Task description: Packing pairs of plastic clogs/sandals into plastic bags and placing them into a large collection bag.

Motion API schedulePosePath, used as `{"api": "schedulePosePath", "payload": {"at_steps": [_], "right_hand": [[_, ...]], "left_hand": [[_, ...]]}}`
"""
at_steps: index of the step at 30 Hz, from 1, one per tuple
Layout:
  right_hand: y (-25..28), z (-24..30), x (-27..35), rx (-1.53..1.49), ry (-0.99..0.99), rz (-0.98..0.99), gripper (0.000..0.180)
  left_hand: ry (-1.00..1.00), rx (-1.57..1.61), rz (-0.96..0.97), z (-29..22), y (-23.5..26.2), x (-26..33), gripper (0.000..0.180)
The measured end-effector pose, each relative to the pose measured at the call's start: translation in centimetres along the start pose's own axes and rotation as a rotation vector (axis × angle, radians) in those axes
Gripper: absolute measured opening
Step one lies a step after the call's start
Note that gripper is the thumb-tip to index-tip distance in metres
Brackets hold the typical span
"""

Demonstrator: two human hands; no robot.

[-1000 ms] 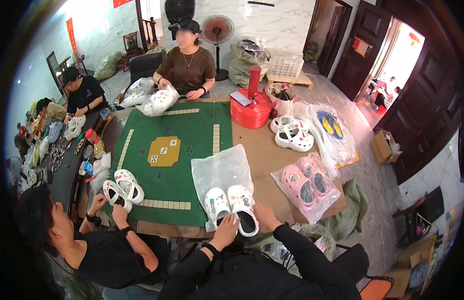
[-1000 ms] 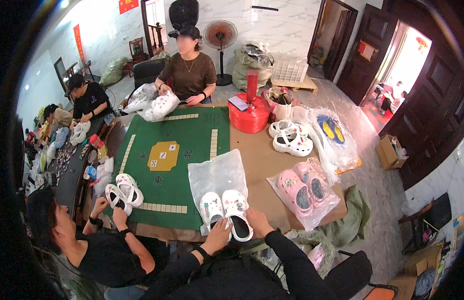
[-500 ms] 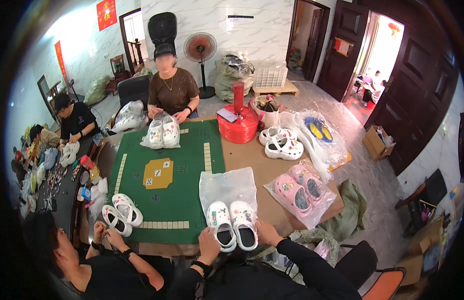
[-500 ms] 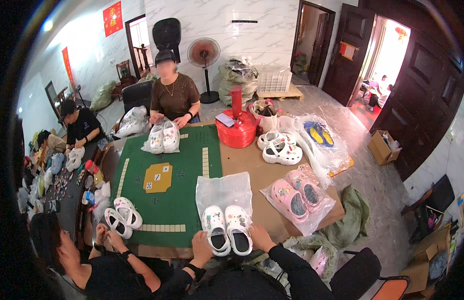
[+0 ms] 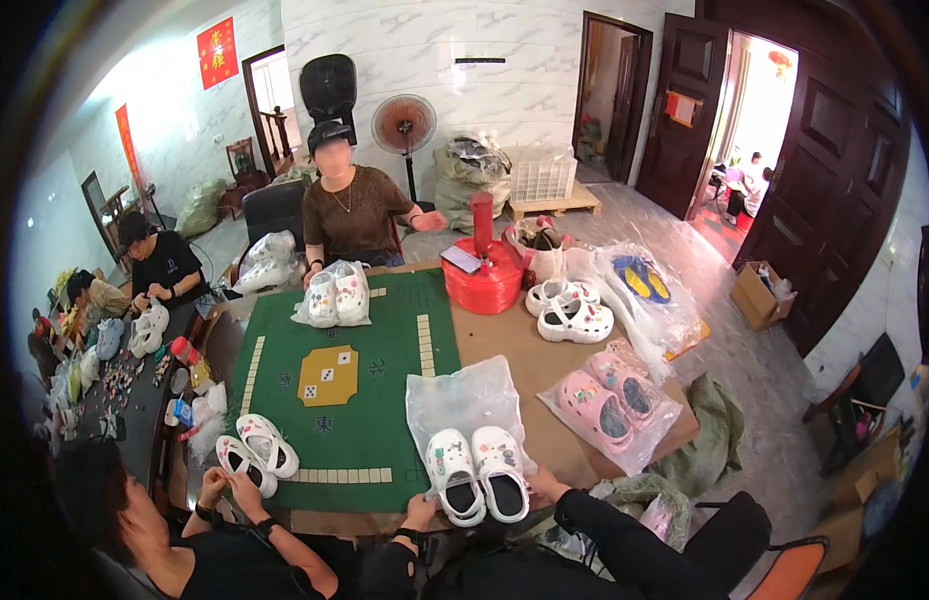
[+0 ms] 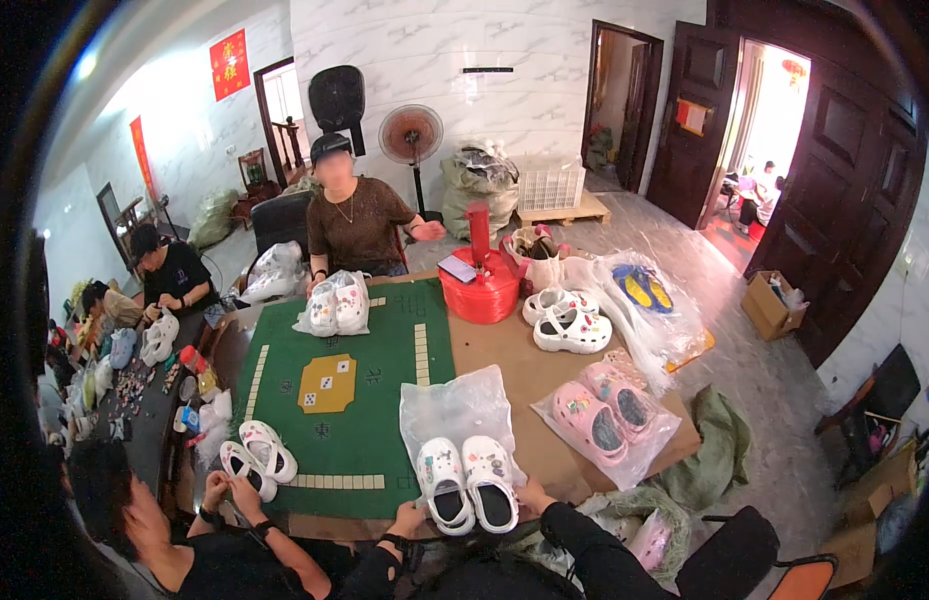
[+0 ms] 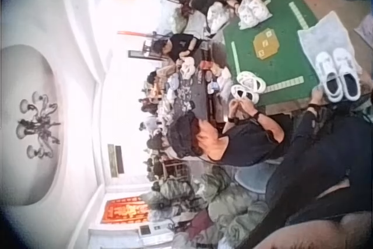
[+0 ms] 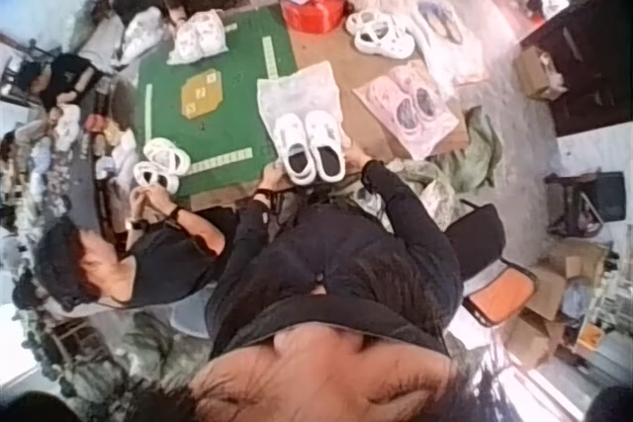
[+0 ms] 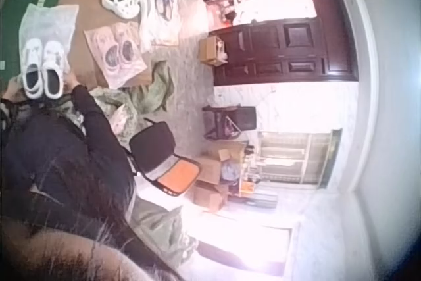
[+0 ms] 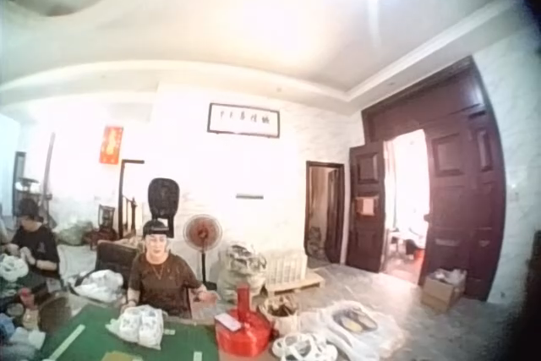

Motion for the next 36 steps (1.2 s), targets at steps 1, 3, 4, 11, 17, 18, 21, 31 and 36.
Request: {"api": "schedulePosePath", "payload": {"at_steps": [1,3,4,11,17,18,21,31,36], "right_hand": [[-0.5,0.2,0.5,-0.174,-0.214,0.025,0.046],[0.5,6.1,3.1,-0.238,-0.34,0.033,0.038],[1.3,4.5,2.5,-0.251,-0.338,-0.009,0.038],[-1.3,0.4,1.6,-0.209,-0.793,0.359,0.035],[-1.8,-2.1,1.4,-0.246,-0.657,0.33,0.037],[-2.2,-1.4,1.3,-0.246,-0.653,0.337,0.037],[-1.5,0.9,1.8,-0.133,-0.685,0.37,0.028],[3.5,7.4,2.6,-0.54,-0.637,0.399,0.036],[6.2,11.2,1.5,-0.674,-0.504,0.414,0.031]], "left_hand": [[0.101,0.053,0.107,1.0,-0.2,-0.2,0.035],[0.284,0.202,0.272,3.0,-0.5,-0.3,0.038],[0.309,0.19,0.316,1.5,-1.4,-0.2,0.039],[0.501,0.267,0.338,0.1,-0.8,1.4,0.026],[0.443,0.467,0.328,-3.2,-1.3,2.1,0.025],[0.35,0.387,0.312,-2.3,-1.1,1.3,0.021],[0.245,0.372,0.29,-1.6,-0.8,0.5,0.019],[0.037,0.302,0.212,-7.4,4.2,0.6,0.02],[0.138,0.279,0.298,-11.9,7.0,2.4,0.021]]}}
Point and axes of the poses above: each hand's wrist, its own x-axis away from the middle knuckle, its own y-axis out of the back of the hand, z = x × y, the point moved 3 cm from there along -x, towards the middle knuckle, and after that the axes turned 5 degrees about y, right-handed, at the moved point
